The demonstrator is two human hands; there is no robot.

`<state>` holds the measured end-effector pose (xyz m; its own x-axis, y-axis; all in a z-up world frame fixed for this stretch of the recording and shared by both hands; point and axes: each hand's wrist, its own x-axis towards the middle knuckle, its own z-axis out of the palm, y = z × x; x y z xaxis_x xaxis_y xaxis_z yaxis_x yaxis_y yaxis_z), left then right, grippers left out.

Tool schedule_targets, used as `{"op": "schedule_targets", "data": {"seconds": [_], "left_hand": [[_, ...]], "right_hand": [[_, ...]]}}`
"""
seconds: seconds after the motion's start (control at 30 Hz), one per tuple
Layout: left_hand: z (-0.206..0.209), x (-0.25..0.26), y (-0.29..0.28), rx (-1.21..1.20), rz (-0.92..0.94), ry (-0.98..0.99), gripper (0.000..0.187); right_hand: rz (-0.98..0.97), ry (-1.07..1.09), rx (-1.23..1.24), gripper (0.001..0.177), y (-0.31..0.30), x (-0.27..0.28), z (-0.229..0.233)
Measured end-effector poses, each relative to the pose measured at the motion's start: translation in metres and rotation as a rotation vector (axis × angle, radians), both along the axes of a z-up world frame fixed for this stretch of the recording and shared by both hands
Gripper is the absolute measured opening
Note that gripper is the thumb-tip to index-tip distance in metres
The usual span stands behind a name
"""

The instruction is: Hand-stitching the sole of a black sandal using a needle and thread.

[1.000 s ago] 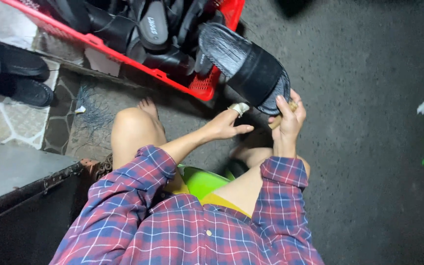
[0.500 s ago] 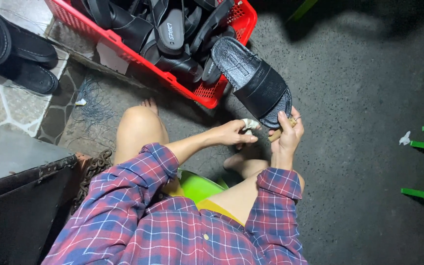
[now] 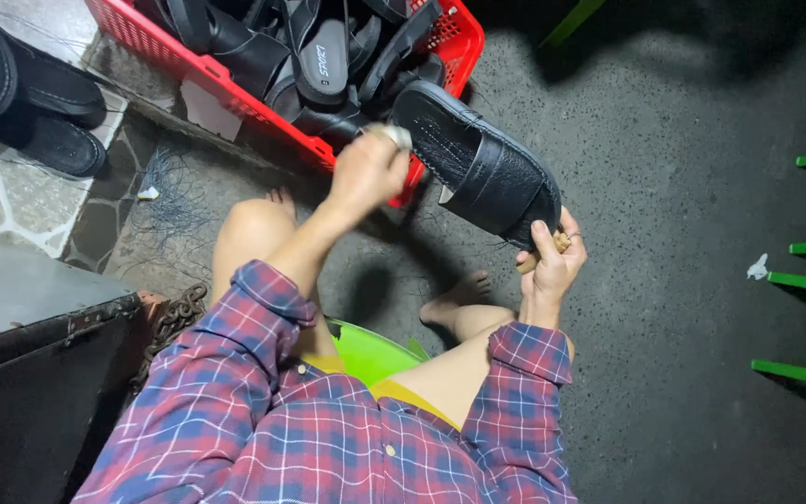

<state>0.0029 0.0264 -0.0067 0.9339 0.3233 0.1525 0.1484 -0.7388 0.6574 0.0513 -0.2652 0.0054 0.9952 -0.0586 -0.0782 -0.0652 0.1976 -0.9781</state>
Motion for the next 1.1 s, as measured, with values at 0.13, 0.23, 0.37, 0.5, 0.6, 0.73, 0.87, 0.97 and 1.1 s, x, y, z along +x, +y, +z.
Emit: {"op": "schedule_targets", "data": {"seconds": [0.13, 0.23, 0.37, 0.5, 0.6, 0.73, 0.87, 0.97, 1.1], "left_hand": [[0.008, 0.0, 0.001, -0.219, 0.08, -0.489, 0.025], [0.008, -0.003, -0.011, -0.169, -0.033, -0.541, 0.045], [0.0, 0.005, -0.025, -0.291, -0.017, -0.412, 0.03], [0.029, 0.013, -0.003, -1.388, -0.078, -0.365, 0.027], [0.032, 0.013, 0.052, -1.643, 0.185, -0.733, 0.029], [-0.013, -0.004, 0.129, -1.554, 0.415, -0.995, 0.032], [-0.029, -0.031, 0.145, -0.452, 0.703, -0.574, 0.047], [0.025, -0.037, 0.095, -0.2, 0.453, -0.592, 0.03], [-0.011, -0.028, -0.007, -0.46, -0.154, -0.46, 0.009]], "right_hand": [[0.025, 0.011, -0.009, 0.032, 0.0, 0.0, -0.005], [0.056, 0.005, -0.021, 0.032, 0.004, -0.001, -0.008], [0.103, -0.013, -0.041, 0.03, 0.002, 0.002, -0.016], [0.026, 0.061, -0.167, 0.041, 0.01, -0.004, 0.008], [-0.067, 0.124, -0.214, 0.04, 0.002, -0.001, 0.014], [-0.089, 0.148, -0.169, 0.044, -0.004, 0.002, 0.019], [-0.239, 0.237, -0.183, 0.044, -0.001, 0.001, 0.022], [-0.318, 0.267, -0.2, 0.044, 0.01, -0.009, 0.027], [-0.328, 0.092, 0.03, 0.032, 0.022, -0.023, 0.019]]}}
